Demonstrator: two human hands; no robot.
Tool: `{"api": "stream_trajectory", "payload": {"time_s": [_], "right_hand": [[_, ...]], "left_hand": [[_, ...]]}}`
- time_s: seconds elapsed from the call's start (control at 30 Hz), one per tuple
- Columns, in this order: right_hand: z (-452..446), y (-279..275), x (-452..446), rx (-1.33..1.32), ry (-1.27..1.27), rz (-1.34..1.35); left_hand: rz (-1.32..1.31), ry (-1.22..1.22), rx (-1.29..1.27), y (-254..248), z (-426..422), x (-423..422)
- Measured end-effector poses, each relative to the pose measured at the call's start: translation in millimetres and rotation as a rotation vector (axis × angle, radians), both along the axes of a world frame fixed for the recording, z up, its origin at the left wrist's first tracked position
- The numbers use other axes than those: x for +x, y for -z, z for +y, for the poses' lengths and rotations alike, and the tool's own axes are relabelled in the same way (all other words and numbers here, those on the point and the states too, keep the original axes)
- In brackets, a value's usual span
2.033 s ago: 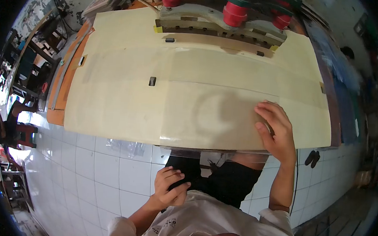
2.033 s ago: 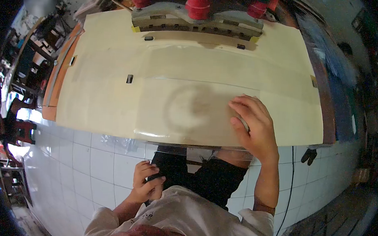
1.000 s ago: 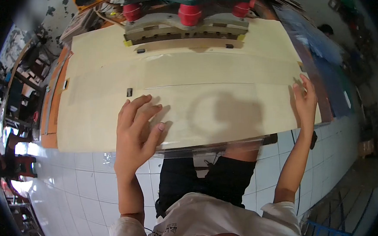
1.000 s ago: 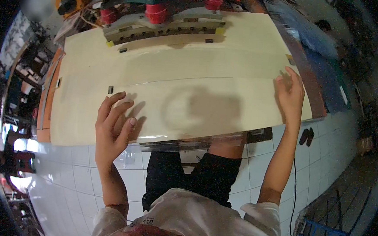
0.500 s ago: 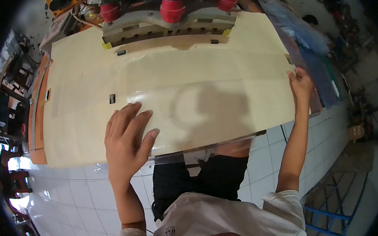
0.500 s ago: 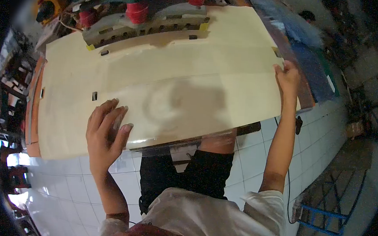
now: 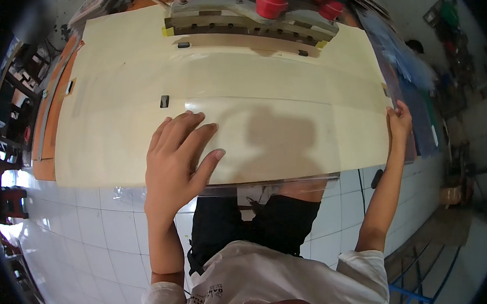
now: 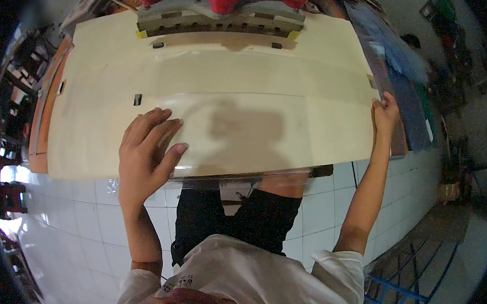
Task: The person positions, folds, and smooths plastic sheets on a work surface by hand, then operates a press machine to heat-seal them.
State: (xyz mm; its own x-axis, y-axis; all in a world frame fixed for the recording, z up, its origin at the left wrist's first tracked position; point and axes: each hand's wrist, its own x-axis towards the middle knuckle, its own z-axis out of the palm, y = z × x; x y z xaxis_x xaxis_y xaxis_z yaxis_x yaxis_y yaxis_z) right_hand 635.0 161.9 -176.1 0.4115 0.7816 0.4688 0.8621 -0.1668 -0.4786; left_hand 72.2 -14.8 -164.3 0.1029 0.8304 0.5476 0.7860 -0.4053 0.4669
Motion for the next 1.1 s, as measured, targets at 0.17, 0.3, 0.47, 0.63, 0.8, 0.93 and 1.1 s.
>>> {"api": "stream_trajectory", "payload": {"time_s": [0.17,0.3,0.47,0.63,0.8,0.93,1.1], "right_hand": [[-13,-15,-36,0.240,-0.029,0.034],[-36,-41,-99,0.417,-0.206,-0.045],[-88,-82,-221,0.331,-0.477,-0.201],[-121,-84,-292,0.225,-1.108,-0.115],[-138,-89,-301,0.208,-1.370,-0.034],[-103,-88,-256,0.060,-0.988,-0.152],[-43,-83,-198,-0.189,-0.653,0.132]], "left_hand": [[-0.027,0.007,0.003,0,-1,-1],[-0.004,0.011,0.014,1,1,-1],[0.005,0.011,0.019,2,0,0],[-0.015,0.022,0.009,0,1,0],[-0.016,0.014,0.014,-1,1,0],[-0.008,0.011,0.024,0,1,0],[0.011,0.012,0.029,1,2,0]]}}
